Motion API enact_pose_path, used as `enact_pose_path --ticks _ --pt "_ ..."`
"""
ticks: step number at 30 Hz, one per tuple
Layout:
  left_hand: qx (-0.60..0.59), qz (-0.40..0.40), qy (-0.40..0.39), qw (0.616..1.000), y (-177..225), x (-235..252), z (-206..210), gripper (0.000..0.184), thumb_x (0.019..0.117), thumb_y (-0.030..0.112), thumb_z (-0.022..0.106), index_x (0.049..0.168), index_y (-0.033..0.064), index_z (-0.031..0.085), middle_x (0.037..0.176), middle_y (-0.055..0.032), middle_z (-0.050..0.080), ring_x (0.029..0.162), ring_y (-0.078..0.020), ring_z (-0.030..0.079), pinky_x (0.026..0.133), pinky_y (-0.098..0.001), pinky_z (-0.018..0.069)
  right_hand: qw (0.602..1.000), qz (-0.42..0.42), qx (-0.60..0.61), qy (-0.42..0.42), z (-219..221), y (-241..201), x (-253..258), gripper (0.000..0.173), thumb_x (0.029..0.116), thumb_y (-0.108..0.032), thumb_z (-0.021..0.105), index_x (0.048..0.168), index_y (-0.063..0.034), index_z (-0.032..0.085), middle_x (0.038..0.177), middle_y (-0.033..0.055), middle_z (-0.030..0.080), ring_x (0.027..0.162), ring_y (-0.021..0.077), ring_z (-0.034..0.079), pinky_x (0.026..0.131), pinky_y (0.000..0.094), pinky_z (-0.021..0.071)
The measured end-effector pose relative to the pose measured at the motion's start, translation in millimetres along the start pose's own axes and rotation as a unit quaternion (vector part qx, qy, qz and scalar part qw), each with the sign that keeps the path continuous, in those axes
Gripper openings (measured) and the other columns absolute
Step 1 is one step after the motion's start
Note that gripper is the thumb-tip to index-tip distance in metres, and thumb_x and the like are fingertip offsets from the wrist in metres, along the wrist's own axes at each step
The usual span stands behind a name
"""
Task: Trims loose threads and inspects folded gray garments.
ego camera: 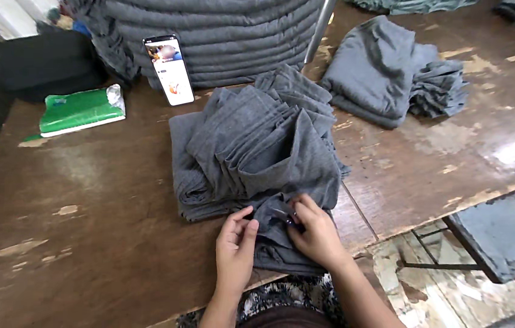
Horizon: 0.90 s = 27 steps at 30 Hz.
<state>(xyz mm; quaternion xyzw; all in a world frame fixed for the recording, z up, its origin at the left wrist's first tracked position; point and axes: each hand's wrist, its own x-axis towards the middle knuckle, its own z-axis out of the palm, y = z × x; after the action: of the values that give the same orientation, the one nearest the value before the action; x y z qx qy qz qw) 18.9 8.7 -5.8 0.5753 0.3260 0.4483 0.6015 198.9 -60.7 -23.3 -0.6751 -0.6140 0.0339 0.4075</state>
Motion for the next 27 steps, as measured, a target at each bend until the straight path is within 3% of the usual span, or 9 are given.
enact_pose_path --ticks 2,4,6,10,15,20,23,27 --pt "-0.111 -0.064 0.008 0.992 1 -1 -2 0.025 0.1004 0.003 0.055 0.125 -0.0016 0.059 0.104 -0.0021 0.072 0.095 -0.0099 0.07 0.088 -0.0306 0.0594 0.996 -0.01 0.091 -0.022 0 0 -4 0.02 0.0844 -0.015 0.071 0.092 0.0012 0.063 0.102 0.0142 0.063 0.082 0.011 0.059 0.07 0.0203 0.0507" --pt "-0.184 -0.084 0.012 0.979 -2 -5 -4 0.02 0.0984 0.002 0.059 0.117 0.0055 0.064 0.103 -0.0011 0.073 0.095 -0.0114 0.071 0.089 -0.0329 0.0597 0.98 -0.023 0.199 -0.019 -1 -4 -6 0.03 0.0847 -0.017 0.076 0.102 0.0033 0.062 0.106 0.0134 0.065 0.089 0.005 0.06 0.076 0.0145 0.0503" --pt "-0.21 -0.081 0.006 0.974 -4 -8 -3 0.021 0.094 0.0 0.064 0.112 0.0091 0.069 0.099 0.0006 0.073 0.092 -0.0094 0.07 0.086 -0.0294 0.0597 0.97 -0.041 0.24 -0.013 1 -10 -4 0.036 0.0856 -0.018 0.077 0.109 0.0038 0.06 0.116 0.0149 0.066 0.099 0.0058 0.063 0.082 0.0155 0.0523" --pt "-0.212 -0.041 -0.032 0.976 -10 -13 -4 0.031 0.089 -0.004 0.07 0.118 0.005 0.067 0.106 -0.0016 0.074 0.095 -0.0097 0.071 0.087 -0.0279 0.0596 0.957 -0.065 0.282 -0.011 8 -25 -3 0.039 0.0885 -0.024 0.079 0.107 -0.0007 0.054 0.13 0.0159 0.059 0.114 0.0093 0.061 0.091 0.0201 0.0533" --pt "-0.172 0.006 -0.068 0.983 -14 -18 -8 0.029 0.0963 0.003 0.062 0.125 0.0049 0.068 0.112 -0.0011 0.073 0.101 -0.0091 0.069 0.091 -0.0282 0.0575 0.952 -0.076 0.297 0.021 15 -37 1 0.03 0.0904 -0.014 0.077 0.107 -0.0009 0.056 0.129 0.0156 0.061 0.11 0.0106 0.064 0.089 0.021 0.056" --pt "-0.128 0.038 -0.059 0.989 -16 -19 -7 0.02 0.1022 0.014 0.06 0.116 0.0093 0.073 0.109 0.0021 0.074 0.097 -0.0058 0.069 0.087 -0.0246 0.0574 0.96 -0.058 0.267 0.065 17 -40 5 0.016 0.0925 -0.007 0.07 0.099 -0.0006 0.057 0.104 0.0108 0.071 0.09 0.0068 0.068 0.079 0.0182 0.0566" --pt "-0.099 0.056 -0.018 0.993 -15 -18 -2 0.013 0.0982 0.008 0.066 0.11 0.01 0.071 0.104 0.0053 0.073 0.093 -0.003 0.069 0.086 -0.0214 0.0581 0.942 -0.04 0.33 0.048 14 -40 2 0.016 0.0903 -0.001 0.068 0.101 -0.0041 0.056 0.097 0.0056 0.072 0.082 0.005 0.067 0.072 0.0177 0.0567" --pt "-0.096 0.059 -0.003 0.994 -15 -17 -2 0.025 0.095 0.0 0.066 0.119 0.0083 0.065 0.107 0.004 0.072 0.097 -0.0055 0.069 0.089 -0.0244 0.0581 0.927 0.0 0.375 0.01 9 -35 -3 0.021 0.0893 -0.003 0.067 0.105 -0.009 0.053 0.101 0.0015 0.068 0.085 0.0034 0.065 0.072 0.0176 0.0556"
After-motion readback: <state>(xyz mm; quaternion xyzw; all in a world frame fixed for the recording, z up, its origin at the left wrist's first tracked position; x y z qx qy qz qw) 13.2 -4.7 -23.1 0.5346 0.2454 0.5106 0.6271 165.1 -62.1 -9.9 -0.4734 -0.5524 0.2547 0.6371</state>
